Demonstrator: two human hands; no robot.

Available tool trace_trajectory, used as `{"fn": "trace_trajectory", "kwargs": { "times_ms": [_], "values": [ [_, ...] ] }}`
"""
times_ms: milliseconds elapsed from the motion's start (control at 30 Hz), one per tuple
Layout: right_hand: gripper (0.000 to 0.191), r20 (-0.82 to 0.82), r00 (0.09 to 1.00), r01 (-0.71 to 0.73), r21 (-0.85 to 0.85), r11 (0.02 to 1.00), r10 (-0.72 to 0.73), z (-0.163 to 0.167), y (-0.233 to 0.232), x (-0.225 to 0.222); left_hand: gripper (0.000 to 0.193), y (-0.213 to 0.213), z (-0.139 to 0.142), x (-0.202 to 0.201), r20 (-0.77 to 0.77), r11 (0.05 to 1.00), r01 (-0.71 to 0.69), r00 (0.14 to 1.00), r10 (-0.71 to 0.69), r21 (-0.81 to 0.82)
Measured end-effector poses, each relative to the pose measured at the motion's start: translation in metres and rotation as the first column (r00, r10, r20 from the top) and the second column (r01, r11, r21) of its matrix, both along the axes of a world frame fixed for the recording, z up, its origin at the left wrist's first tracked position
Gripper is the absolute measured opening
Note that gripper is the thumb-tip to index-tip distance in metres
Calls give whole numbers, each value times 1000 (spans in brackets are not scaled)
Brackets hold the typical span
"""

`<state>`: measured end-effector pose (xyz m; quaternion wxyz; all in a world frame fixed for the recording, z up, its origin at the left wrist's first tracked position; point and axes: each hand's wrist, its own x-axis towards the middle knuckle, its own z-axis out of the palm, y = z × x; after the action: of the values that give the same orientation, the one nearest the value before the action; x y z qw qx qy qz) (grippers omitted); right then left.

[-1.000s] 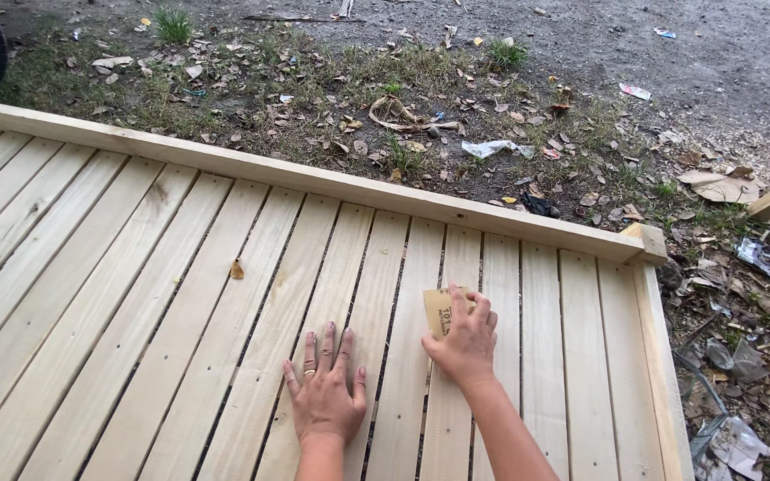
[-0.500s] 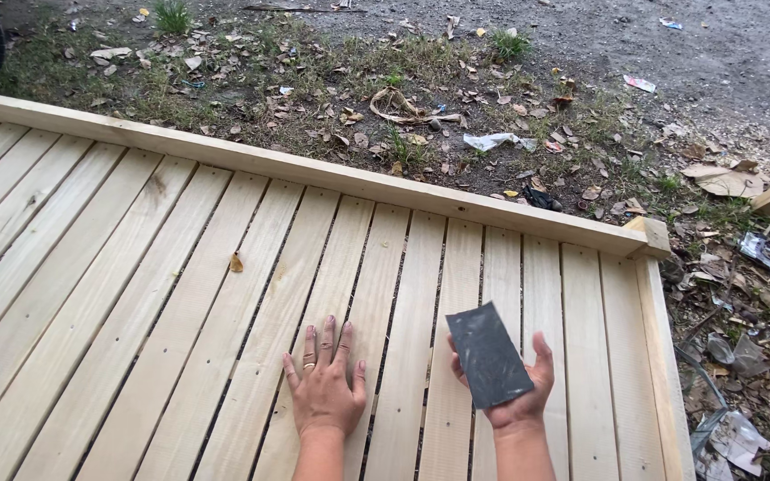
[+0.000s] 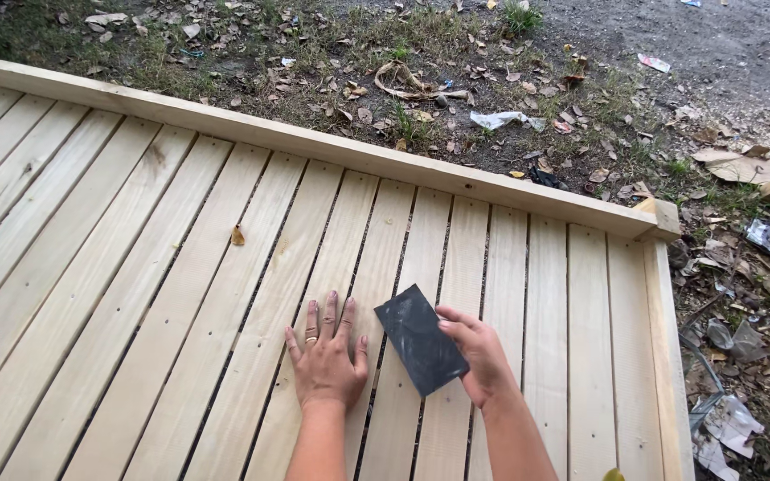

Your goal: The person sits on the ground sanding a slatted wooden panel, rubbing sandpaper by hand across the planks and along the frame edge, and occasionally using a black sanding block on the surface.

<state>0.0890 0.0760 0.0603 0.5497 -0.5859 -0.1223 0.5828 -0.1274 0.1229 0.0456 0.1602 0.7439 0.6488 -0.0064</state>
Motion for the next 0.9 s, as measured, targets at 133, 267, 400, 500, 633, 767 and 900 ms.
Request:
{"fn": "trace_trajectory", "kwargs": {
  "times_ms": [133, 267, 400, 500, 633, 767, 900],
  "values": [
    [41, 195, 952, -220, -89, 971, 234, 10, 12, -17, 66, 0, -4, 0, -6, 1000, 10, 1000, -10, 29],
    [29, 658, 743, -149, -22, 989, 126, 23, 3, -14, 69, 1, -10, -1, 3, 998, 14, 1000, -14, 55],
    [46, 999, -17, -531, 33, 847, -50, 8, -39, -15, 66, 1, -11, -1, 6, 999, 9, 1000, -10, 45],
    [57, 973, -225, -633, -179, 753, 43, -27, -68, -34, 67, 0, -9, 0, 25, 998, 2, 1000, -4, 56],
    [57, 988, -157, -614, -108, 782, 14, -65, -37, -19, 67, -1, -7, -1, 5, 999, 8, 1000, -9, 44],
    [45, 937, -341, -447, -237, 863, 81, -78, 97, 37, 67, -1, -7, -2, 21, 998, 14, 1000, -15, 53],
    [46, 981, -192, -457, -80, 886, -11, -65, 183, 64, 66, -1, -8, -2, 32, 997, 11, 999, -13, 72]
  ]
}}
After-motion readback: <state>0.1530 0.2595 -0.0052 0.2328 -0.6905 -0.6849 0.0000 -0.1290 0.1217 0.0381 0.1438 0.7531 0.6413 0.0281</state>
